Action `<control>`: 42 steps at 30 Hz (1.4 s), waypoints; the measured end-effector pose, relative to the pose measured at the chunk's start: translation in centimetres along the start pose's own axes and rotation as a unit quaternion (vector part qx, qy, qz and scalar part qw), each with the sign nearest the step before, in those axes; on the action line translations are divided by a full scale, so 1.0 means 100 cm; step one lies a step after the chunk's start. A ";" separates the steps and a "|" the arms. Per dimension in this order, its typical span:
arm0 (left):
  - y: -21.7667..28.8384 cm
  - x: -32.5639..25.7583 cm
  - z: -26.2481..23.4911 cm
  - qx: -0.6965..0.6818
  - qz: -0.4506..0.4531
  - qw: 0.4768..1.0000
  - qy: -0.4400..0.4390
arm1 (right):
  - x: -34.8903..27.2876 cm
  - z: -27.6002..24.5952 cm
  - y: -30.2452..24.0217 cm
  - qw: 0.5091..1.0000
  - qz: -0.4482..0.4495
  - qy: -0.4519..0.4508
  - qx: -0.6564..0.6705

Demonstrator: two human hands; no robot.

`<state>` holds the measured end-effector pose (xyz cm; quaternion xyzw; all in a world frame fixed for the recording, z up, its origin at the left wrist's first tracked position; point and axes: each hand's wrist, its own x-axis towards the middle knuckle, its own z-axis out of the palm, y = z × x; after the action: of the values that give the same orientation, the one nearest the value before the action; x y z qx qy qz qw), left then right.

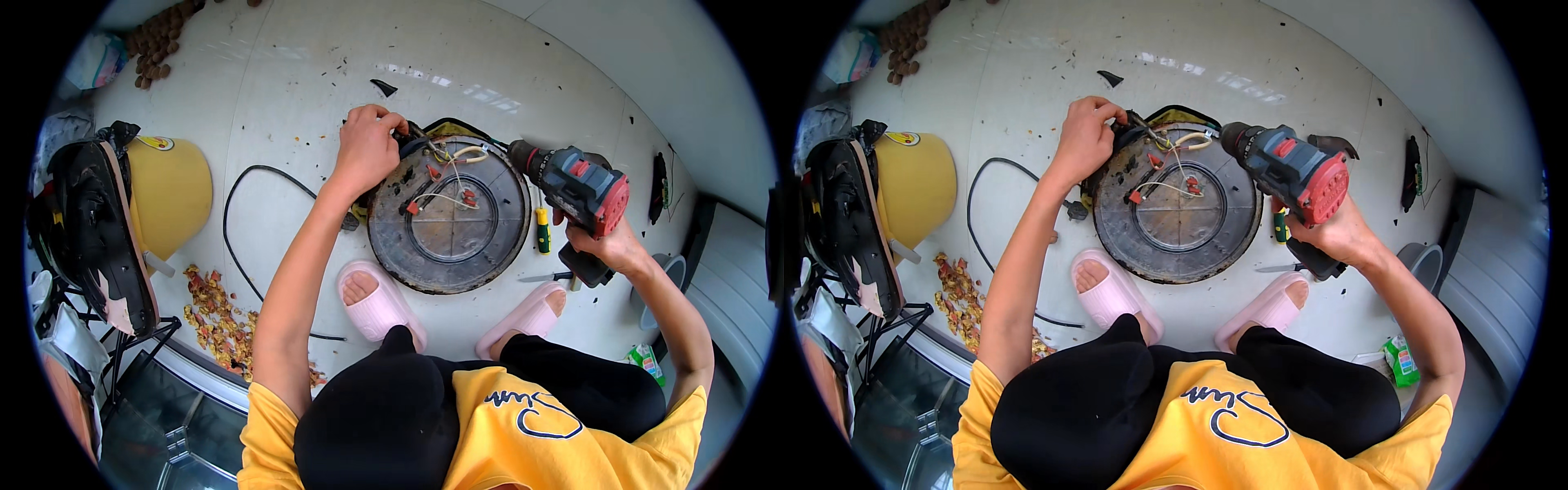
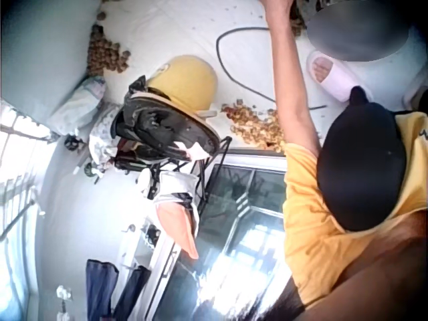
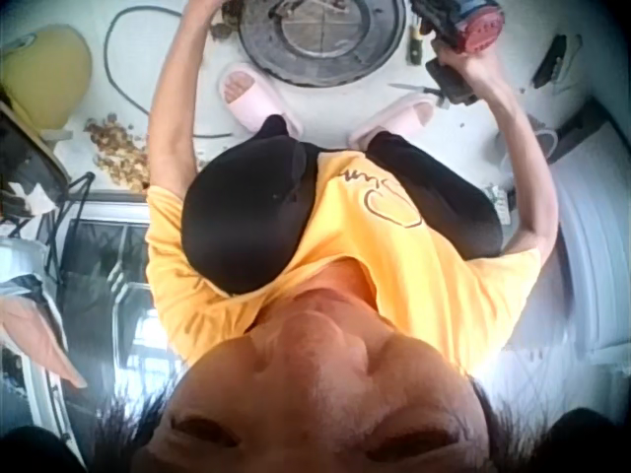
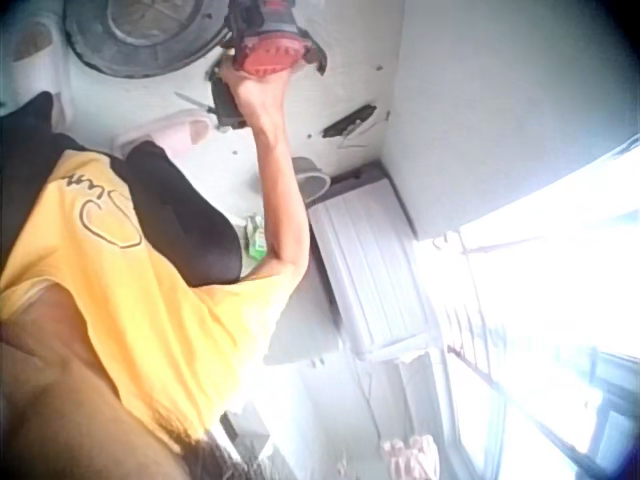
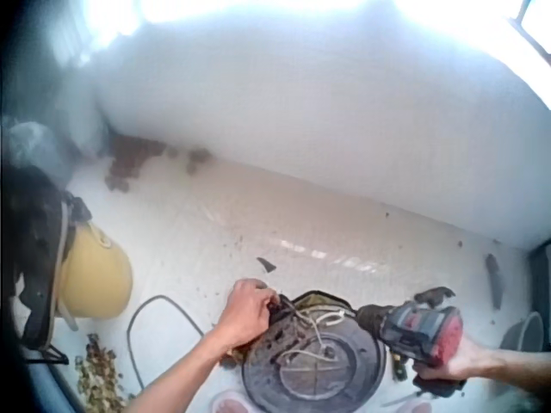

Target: The person disassembles a round electric appliance by prying off the outer casing with a screwdriver, then using a cordless drill to remove screws from the base. They separate the casing from the heating element and inspect the internal components.

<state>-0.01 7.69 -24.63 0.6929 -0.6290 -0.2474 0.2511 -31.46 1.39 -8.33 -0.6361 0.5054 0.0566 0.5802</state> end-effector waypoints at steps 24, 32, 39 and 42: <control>0.013 -0.055 0.005 -0.159 -0.171 0.946 0.224 | 0.071 0.056 -0.065 0.982 0.055 -0.124 0.129; -0.015 -0.062 -0.004 -0.275 -0.225 0.914 0.195 | 0.044 0.029 -0.058 0.998 0.057 0.026 0.005; -0.015 -0.078 -0.011 -0.259 -0.219 0.925 0.175 | 0.007 -0.016 0.002 0.944 0.031 0.207 -0.254; -0.017 -0.094 -0.018 -0.246 -0.226 0.925 0.180 | -0.001 -0.032 0.064 0.893 0.006 0.316 -0.321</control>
<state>1.62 17.30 -24.13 0.7662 -0.3189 -0.3156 0.4601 -37.76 0.07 -11.58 -0.7689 0.6205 0.0152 0.1533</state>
